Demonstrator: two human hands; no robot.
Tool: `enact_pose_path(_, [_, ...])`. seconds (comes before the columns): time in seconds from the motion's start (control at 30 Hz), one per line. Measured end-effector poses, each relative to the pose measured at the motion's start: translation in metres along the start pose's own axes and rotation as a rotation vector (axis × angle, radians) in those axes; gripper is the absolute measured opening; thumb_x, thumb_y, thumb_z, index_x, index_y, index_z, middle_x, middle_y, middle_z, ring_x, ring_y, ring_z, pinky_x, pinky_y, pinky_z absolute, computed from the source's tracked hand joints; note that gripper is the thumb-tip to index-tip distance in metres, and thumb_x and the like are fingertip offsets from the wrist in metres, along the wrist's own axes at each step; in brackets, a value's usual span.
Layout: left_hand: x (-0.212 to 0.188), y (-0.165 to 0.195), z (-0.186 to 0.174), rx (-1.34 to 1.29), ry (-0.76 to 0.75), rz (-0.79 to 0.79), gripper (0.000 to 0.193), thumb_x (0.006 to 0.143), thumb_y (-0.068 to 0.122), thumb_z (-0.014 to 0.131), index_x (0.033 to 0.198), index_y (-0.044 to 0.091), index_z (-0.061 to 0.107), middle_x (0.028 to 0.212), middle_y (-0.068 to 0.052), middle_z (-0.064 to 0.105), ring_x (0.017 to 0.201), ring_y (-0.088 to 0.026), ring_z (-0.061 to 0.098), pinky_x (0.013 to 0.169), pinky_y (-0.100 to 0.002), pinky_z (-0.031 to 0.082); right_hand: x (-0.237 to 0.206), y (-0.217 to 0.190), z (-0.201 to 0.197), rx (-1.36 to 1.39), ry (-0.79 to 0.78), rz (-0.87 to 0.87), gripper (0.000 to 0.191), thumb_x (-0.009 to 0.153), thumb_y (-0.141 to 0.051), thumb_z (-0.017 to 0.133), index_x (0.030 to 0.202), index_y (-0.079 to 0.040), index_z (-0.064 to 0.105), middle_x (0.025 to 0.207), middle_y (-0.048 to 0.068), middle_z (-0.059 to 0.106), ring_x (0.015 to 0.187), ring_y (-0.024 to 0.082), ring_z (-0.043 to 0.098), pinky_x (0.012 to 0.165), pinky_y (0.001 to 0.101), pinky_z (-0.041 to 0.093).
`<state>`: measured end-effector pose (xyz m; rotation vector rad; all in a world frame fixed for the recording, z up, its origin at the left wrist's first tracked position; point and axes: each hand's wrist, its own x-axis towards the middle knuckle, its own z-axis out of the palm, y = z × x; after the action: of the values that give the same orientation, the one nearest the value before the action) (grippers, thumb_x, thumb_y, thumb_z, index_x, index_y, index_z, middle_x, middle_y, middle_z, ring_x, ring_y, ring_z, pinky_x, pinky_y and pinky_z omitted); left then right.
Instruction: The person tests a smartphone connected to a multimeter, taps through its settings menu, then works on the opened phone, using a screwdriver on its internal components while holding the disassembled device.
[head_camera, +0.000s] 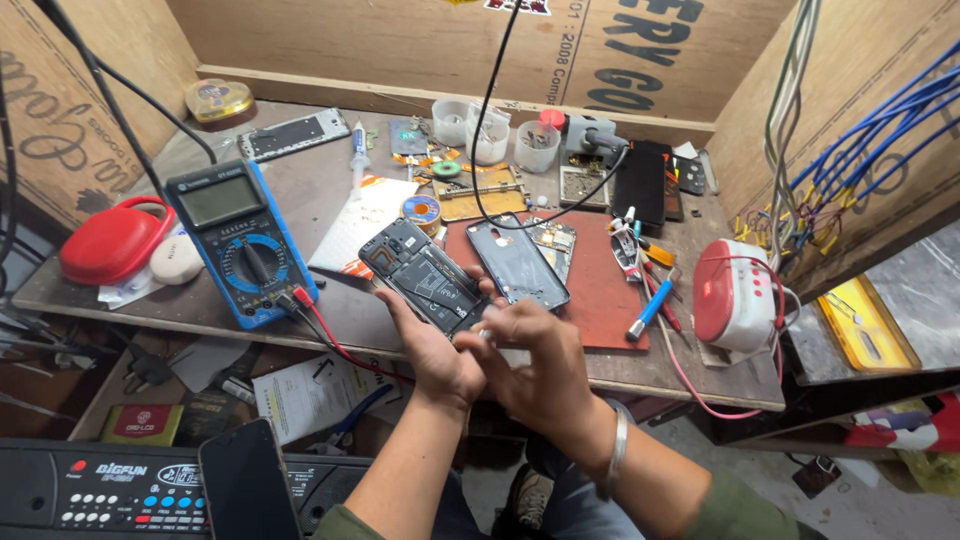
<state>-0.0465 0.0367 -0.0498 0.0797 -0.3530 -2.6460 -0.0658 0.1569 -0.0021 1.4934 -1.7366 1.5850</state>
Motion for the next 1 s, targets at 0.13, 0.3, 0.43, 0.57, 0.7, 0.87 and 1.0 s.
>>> enact_pose_path(0.13, [0.004, 0.002, 0.000, 0.075, 0.159, 0.079, 0.085, 0.091, 0.081, 0.028, 0.137, 0.014, 0.054, 0.106, -0.012, 0.066, 0.096, -0.026, 0.064, 0.083, -0.040, 0.059, -0.001, 0.001, -0.002, 0.043, -0.037, -0.051, 0.063, 0.086, 0.000, 0.079, 0.134, -0.010, 0.040, 0.113, 0.022, 0.069, 0.111, 0.033, 0.071, 0.091, 0.0393, 0.063])
enact_pose_path(0.3, [0.004, -0.002, -0.007, 0.011, 0.034, 0.002, 0.090, 0.089, 0.088, 0.028, 0.127, 0.010, 0.056, 0.098, -0.012, 0.065, 0.085, -0.026, 0.063, 0.072, -0.036, 0.056, -0.006, 0.007, 0.003, 0.101, 0.015, -0.084, 0.058, 0.096, 0.003, 0.080, 0.136, -0.017, 0.044, 0.113, 0.007, 0.072, 0.101, 0.018, 0.076, 0.097, 0.0384, 0.064])
enact_pose_path(0.43, [0.002, 0.004, -0.011, -0.253, -0.266, -0.129, 0.106, 0.099, 0.092, 0.036, 0.127, -0.008, 0.057, 0.096, -0.014, 0.065, 0.083, -0.026, 0.063, 0.071, -0.036, 0.056, -0.011, 0.010, 0.005, 0.152, -0.093, 0.076, 0.073, 0.091, 0.006, 0.075, 0.148, -0.013, 0.032, 0.139, 0.024, 0.059, 0.115, 0.030, 0.073, 0.092, 0.0368, 0.066])
enact_pose_path(0.57, [0.003, -0.001, -0.003, -0.027, 0.062, 0.025, 0.091, 0.089, 0.085, 0.034, 0.124, 0.004, 0.056, 0.099, -0.013, 0.066, 0.089, -0.026, 0.063, 0.081, -0.041, 0.056, -0.017, 0.018, -0.006, 0.333, 0.049, 0.205, 0.076, 0.102, 0.009, 0.064, 0.156, -0.019, 0.018, 0.137, 0.022, 0.059, 0.116, 0.028, 0.075, 0.093, 0.0372, 0.066])
enact_pose_path(0.7, [0.003, 0.002, 0.002, -0.046, -0.001, 0.050, 0.086, 0.091, 0.083, 0.037, 0.127, 0.008, 0.057, 0.101, -0.013, 0.067, 0.090, -0.027, 0.064, 0.078, -0.042, 0.052, -0.014, 0.044, -0.029, 0.278, 0.283, 0.355, 0.082, 0.102, 0.008, 0.060, 0.160, -0.019, 0.009, 0.133, 0.022, 0.057, 0.115, 0.029, 0.073, 0.096, 0.0382, 0.062])
enact_pose_path(0.87, [0.004, 0.003, 0.008, -0.017, -0.018, 0.067, 0.085, 0.092, 0.082, 0.036, 0.131, 0.009, 0.055, 0.100, -0.014, 0.067, 0.090, -0.027, 0.064, 0.078, -0.043, 0.053, -0.016, 0.067, -0.037, 0.193, 0.210, 0.346, 0.082, 0.102, 0.008, 0.060, 0.161, -0.017, 0.009, 0.134, 0.023, 0.057, 0.117, 0.028, 0.071, 0.097, 0.0373, 0.061])
enact_pose_path(1.0, [0.003, 0.005, 0.007, -0.038, 0.007, 0.045, 0.083, 0.092, 0.081, 0.035, 0.136, 0.013, 0.054, 0.100, -0.013, 0.067, 0.091, -0.026, 0.064, 0.079, -0.042, 0.052, -0.019, 0.072, -0.035, 0.197, 0.174, 0.379, 0.082, 0.101, 0.008, 0.061, 0.160, -0.017, 0.010, 0.133, 0.022, 0.057, 0.117, 0.027, 0.072, 0.097, 0.0360, 0.060])
